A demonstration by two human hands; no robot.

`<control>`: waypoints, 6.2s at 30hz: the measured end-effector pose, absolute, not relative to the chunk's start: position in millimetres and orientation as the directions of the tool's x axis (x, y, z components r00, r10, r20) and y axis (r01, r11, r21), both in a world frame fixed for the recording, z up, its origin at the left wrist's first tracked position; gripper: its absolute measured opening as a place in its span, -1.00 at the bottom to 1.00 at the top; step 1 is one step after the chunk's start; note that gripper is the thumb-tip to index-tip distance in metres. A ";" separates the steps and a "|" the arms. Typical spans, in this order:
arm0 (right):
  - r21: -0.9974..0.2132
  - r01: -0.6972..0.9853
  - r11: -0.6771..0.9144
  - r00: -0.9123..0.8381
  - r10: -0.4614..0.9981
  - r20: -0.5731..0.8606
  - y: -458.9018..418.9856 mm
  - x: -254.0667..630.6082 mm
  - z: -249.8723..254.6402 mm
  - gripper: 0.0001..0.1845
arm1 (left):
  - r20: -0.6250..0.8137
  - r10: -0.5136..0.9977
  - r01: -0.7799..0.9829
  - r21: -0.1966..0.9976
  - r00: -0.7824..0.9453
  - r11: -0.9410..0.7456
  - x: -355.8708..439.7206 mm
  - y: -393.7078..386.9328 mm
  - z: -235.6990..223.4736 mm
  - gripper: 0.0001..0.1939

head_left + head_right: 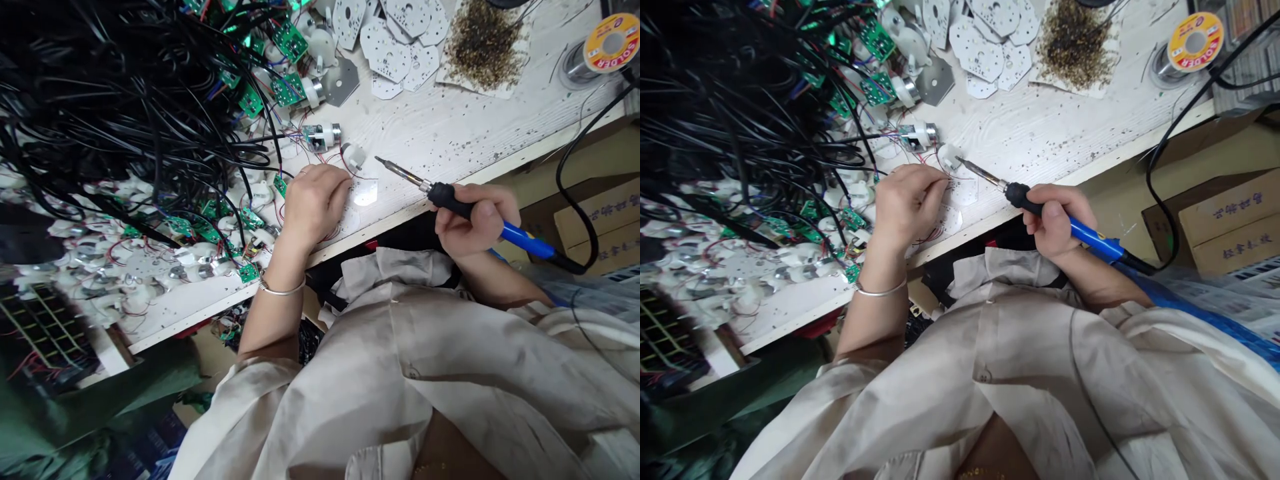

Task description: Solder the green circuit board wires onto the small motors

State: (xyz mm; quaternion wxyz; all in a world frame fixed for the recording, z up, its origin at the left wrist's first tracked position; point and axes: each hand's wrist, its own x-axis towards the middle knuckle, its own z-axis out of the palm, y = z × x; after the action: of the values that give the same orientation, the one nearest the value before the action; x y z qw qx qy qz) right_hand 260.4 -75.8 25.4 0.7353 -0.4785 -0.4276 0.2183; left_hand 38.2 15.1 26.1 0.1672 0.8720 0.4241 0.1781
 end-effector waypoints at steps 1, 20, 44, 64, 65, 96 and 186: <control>-0.880 0.129 0.457 0.521 0.724 0.452 -75.6 259.8 27.2 -0.76 | 0.173 0.803 0.669 0.471 0.570 -0.576 37.9 15.5 26.2 -0.71; -0.731 0.431 0.529 0.067 0.789 0.610 -93.3 264.7 27.3 -0.85 | 0.269 0.806 0.725 0.351 0.528 -0.592 23.9 10.2 33.2 -0.86; -0.805 0.411 0.427 0.064 0.868 0.493 -76.7 240.4 17.2 -0.84 | 0.010 0.729 0.665 0.400 0.684 -0.630 26.3 25.9 51.5 -0.82; -0.912 0.365 0.185 0.135 0.959 0.248 -85.0 243.8 23.4 -0.66 | 0.025 0.723 0.658 0.393 0.691 -0.643 25.1 27.2 48.1 -0.83; -0.909 0.367 0.197 0.141 0.954 0.264 -84.5 243.1 23.4 -0.67 | 0.031 0.721 0.658 0.383 0.692 -0.648 25.0 27.4 47.4 -0.83; -0.870 0.200 0.451 0.373 0.786 0.493 -69.7 289.4 10.5 -0.73 | 0.170 0.697 0.648 0.268 0.696 -0.713 20.2 18.0 29.7 -0.77; -0.995 0.095 0.022 0.208 0.977 0.041 -47.8 286.5 19.7 -0.50 | 0.073 0.780 0.689 0.423 0.622 -0.588 65.5 28.8 26.7 -0.89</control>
State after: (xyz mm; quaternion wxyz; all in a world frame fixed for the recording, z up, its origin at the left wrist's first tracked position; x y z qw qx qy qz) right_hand 286.5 -47.8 19.7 0.5341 -0.5644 -0.4751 0.4129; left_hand 65.5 28.8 26.7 0.1803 0.8822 0.4163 0.1262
